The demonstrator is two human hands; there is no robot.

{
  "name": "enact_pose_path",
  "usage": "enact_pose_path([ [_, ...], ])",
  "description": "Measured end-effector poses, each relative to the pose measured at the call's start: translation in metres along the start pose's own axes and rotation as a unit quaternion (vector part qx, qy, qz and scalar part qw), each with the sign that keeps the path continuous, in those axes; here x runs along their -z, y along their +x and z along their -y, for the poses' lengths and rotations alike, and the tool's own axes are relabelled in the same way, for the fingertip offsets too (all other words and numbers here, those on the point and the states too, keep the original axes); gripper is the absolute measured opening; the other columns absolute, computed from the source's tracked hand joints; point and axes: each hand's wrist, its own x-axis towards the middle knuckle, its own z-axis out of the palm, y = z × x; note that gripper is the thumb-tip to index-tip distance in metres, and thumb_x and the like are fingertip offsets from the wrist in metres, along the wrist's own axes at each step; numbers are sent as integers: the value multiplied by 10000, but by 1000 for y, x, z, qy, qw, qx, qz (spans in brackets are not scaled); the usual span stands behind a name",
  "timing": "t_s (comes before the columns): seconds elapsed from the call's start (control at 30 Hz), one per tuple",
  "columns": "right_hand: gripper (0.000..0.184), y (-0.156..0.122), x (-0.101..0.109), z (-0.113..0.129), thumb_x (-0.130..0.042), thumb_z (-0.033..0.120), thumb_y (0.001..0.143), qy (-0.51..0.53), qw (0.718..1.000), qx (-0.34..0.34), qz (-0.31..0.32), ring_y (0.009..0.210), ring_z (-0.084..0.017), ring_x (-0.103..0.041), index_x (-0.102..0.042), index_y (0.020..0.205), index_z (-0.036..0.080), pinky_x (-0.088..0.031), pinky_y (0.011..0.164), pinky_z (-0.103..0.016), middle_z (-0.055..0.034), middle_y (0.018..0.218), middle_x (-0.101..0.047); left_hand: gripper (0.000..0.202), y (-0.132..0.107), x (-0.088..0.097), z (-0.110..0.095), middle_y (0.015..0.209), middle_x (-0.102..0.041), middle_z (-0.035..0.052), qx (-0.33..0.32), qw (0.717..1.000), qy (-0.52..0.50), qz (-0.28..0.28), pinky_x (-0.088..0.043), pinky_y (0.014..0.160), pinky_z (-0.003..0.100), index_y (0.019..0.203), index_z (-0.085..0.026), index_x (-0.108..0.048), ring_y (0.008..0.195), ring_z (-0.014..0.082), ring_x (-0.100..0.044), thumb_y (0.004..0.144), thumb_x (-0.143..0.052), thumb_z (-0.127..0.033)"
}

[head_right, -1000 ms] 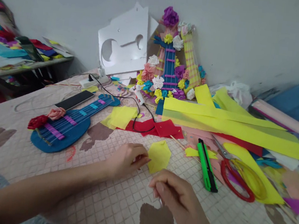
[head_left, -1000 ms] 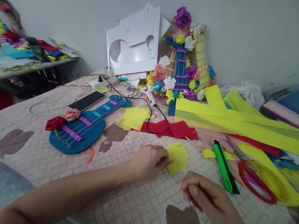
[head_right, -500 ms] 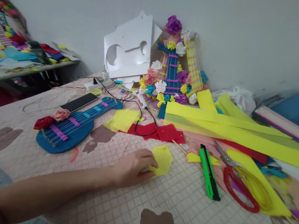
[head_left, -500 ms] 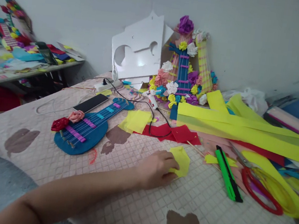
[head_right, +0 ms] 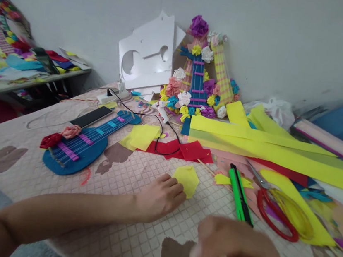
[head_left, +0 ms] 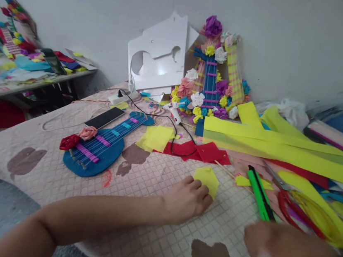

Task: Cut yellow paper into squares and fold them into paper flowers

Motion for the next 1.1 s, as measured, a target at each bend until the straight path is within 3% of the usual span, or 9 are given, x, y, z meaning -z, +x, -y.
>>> enact_pose_path([
  [0.07,332,20,9,-1,-518,580,789,23,999,42,6,475,-162,-476,-673,874,299,-395,462,-321,-17,542,-528,199,-3,1,3,749,-548,34,-33,999,20,-27,-349,633,325,773,-144,-529,703,165,-496,909,-389,-108],
  [0.1,271,31,12,-4,-517,510,828,11,998,47,-38,520,-162,-495,-659,892,288,-400,478,-311,-21,599,-553,218,-5,3,6,753,-555,35,-45,998,21,-37,-357,657,325,765,-143,-533,720,165,-501,917,-381,-111],
  [0.2,166,51,13,-16,-546,388,845,-115,987,49,-103,632,-168,-553,-631,870,247,-441,534,-296,-35,739,-612,226,-15,9,21,847,-597,40,-59,997,-7,-46,-376,767,324,827,-146,-564,809,160,-521,942,-370,-143],
  [0.33,130,54,7,-31,-544,296,837,-278,949,128,-74,801,-206,-601,-625,922,240,-501,681,-349,-63,945,-647,205,-32,19,43,968,-628,49,-49,992,-110,-30,-379,844,310,905,-166,-586,877,135,-543,949,-385,-173],
  [0.43,167,53,2,-38,-532,228,839,-331,920,208,-24,956,-231,-596,-612,982,254,-489,835,-419,-66,1013,-647,195,-41,23,55,957,-644,56,-44,978,-205,-9,-391,867,307,908,-167,-591,902,139,-561,946,-413,-238],
  [0.57,274,57,-7,-42,-549,180,829,-363,899,243,37,1067,-234,-557,-568,1092,254,-469,911,-443,-69,1113,-628,187,-47,20,60,935,-641,78,17,942,-334,-28,-435,855,298,926,-149,-585,912,148,-575,936,-412,-221],
  [0.73,202,61,-17,-45,-497,141,862,-395,874,284,8,1011,-229,-575,-589,1018,231,-467,905,-450,-76,1046,-650,165,-49,14,61,898,-626,74,83,906,-412,-52,-477,789,266,912,-138,-580,857,136,-581,915,-446,-234],
  [0.97,188,51,-14,-41,-484,91,839,-489,811,322,-5,935,-251,-580,-625,921,183,-455,844,-437,-94,952,-668,184,-48,16,57,1066,-604,91,28,968,-245,-49,-398,899,362,1034,-152,-558,988,185,-530,879,-523,-245],
  [1.1,175,36,-16,-37,-485,78,824,-533,786,313,-27,892,-257,-579,-619,894,168,-436,806,-435,-101,935,-666,147,-43,17,44,1020,-621,57,-13,991,-127,-47,-342,937,391,1008,-175,-565,932,163,-530,915,-452,-192],
])
